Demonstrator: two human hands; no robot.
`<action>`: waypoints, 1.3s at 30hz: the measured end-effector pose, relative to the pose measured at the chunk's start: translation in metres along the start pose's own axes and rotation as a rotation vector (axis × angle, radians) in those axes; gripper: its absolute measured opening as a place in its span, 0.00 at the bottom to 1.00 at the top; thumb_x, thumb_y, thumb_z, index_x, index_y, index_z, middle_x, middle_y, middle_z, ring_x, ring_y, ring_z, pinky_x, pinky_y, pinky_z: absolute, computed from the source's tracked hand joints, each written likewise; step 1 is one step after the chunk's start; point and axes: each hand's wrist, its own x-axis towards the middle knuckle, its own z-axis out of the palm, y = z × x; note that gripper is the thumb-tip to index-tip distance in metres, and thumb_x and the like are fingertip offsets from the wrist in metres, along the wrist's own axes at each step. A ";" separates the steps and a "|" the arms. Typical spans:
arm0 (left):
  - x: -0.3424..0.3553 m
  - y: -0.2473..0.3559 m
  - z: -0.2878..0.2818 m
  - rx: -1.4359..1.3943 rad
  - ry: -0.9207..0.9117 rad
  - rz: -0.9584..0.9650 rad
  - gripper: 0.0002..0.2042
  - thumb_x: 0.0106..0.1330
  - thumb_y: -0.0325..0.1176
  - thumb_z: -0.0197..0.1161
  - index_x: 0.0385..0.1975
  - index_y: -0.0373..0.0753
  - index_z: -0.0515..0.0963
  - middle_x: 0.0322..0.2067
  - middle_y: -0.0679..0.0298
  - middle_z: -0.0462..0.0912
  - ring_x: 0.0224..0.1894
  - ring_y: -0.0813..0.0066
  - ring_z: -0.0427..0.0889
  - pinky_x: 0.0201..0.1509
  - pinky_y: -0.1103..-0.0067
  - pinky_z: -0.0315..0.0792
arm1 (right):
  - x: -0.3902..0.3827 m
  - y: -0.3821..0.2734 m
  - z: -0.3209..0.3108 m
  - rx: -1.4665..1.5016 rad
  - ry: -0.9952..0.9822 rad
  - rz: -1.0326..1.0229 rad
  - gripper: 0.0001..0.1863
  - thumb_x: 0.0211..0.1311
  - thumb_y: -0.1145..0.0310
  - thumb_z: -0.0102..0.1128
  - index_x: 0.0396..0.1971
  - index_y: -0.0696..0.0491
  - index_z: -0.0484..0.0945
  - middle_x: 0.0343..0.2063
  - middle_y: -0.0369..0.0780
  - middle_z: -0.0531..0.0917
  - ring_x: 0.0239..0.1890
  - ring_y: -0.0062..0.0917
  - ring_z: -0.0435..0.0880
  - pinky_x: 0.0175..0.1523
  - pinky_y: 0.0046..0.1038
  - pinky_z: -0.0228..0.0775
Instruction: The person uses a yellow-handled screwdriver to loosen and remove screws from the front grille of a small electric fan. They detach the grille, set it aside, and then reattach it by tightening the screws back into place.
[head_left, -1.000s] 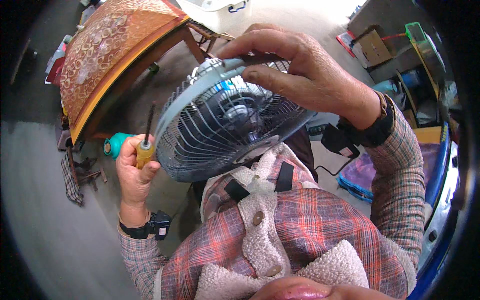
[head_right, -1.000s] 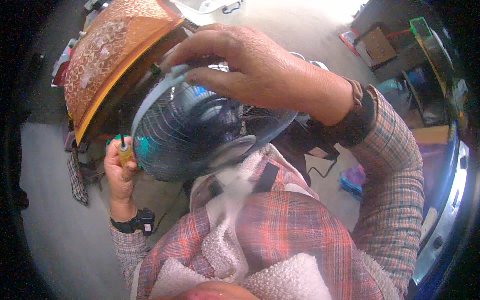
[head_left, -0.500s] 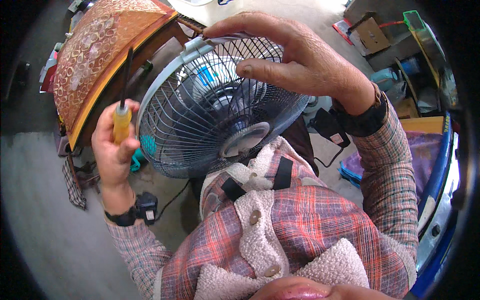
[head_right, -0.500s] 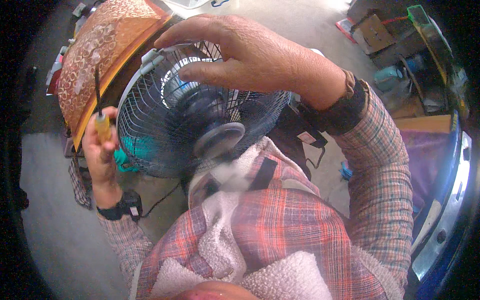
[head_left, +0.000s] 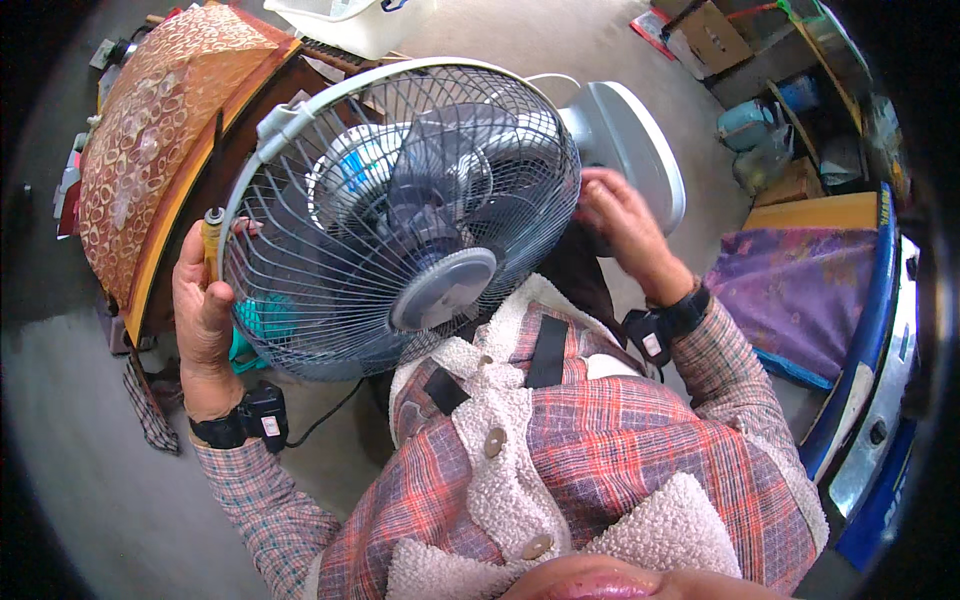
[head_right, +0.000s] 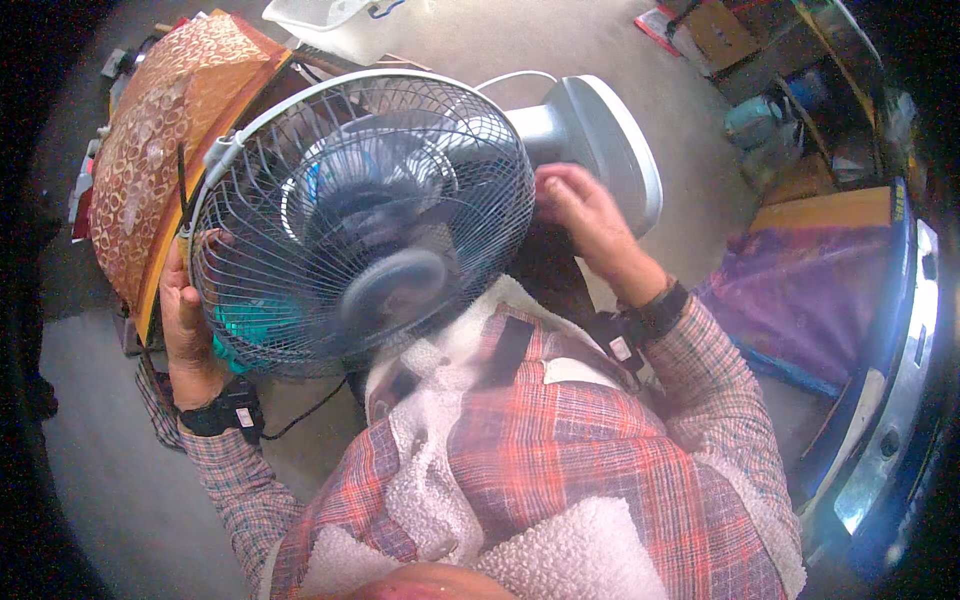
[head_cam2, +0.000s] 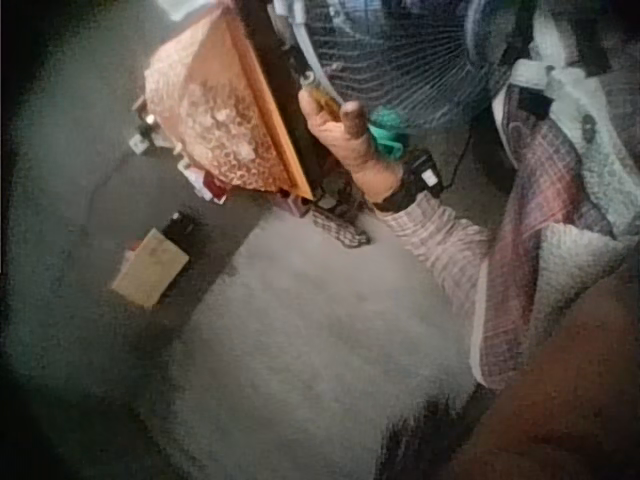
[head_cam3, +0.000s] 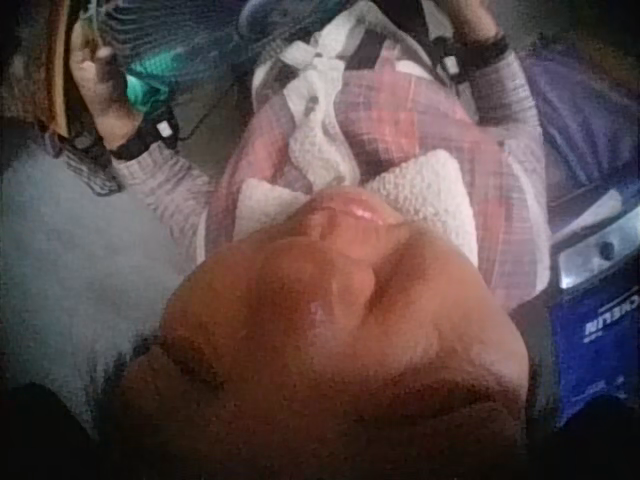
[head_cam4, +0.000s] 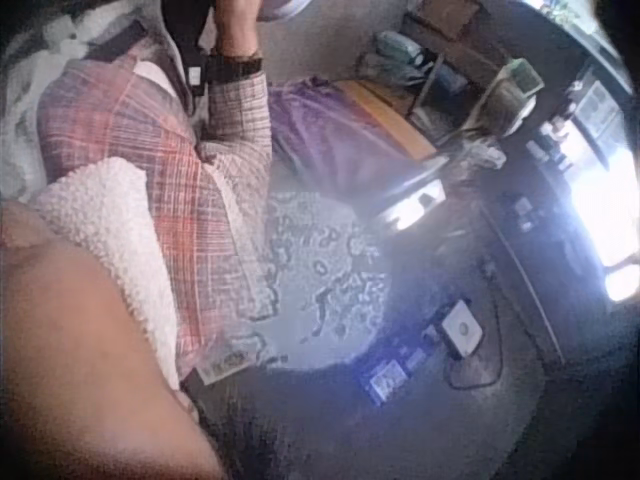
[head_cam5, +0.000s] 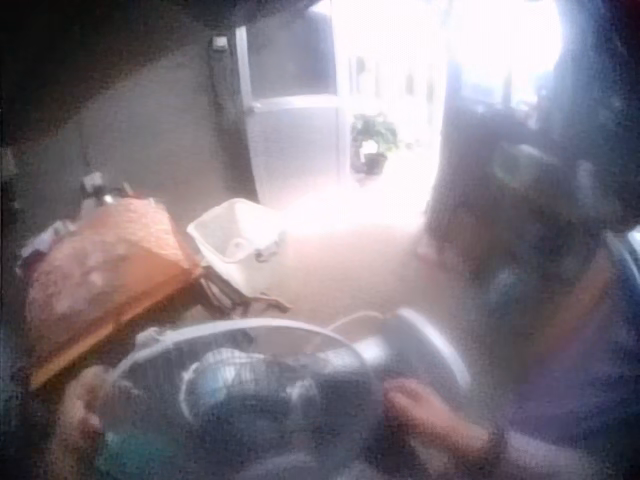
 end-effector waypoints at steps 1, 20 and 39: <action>0.001 -0.002 -0.001 0.000 0.000 -0.016 0.49 0.43 0.66 0.77 0.58 0.32 0.72 0.51 0.58 0.80 0.55 0.71 0.79 0.64 0.74 0.69 | -0.005 0.015 0.002 0.092 -0.001 0.162 0.21 0.79 0.55 0.44 0.58 0.54 0.73 0.55 0.38 0.78 0.57 0.25 0.76 0.65 0.32 0.66; 0.018 0.031 0.019 0.078 0.004 0.097 0.42 0.54 0.63 0.72 0.56 0.30 0.73 0.48 0.58 0.82 0.51 0.70 0.80 0.62 0.74 0.70 | 0.048 0.020 0.037 0.749 -0.115 0.141 0.37 0.75 0.41 0.33 0.56 0.62 0.73 0.51 0.50 0.81 0.54 0.39 0.80 0.62 0.39 0.72; -0.046 0.116 0.010 0.198 0.208 0.414 0.44 0.56 0.65 0.69 0.57 0.29 0.72 0.49 0.56 0.82 0.51 0.68 0.82 0.60 0.72 0.74 | 0.048 -0.053 0.062 0.825 -0.381 -0.130 0.35 0.75 0.44 0.36 0.55 0.63 0.75 0.51 0.49 0.82 0.51 0.37 0.81 0.61 0.37 0.72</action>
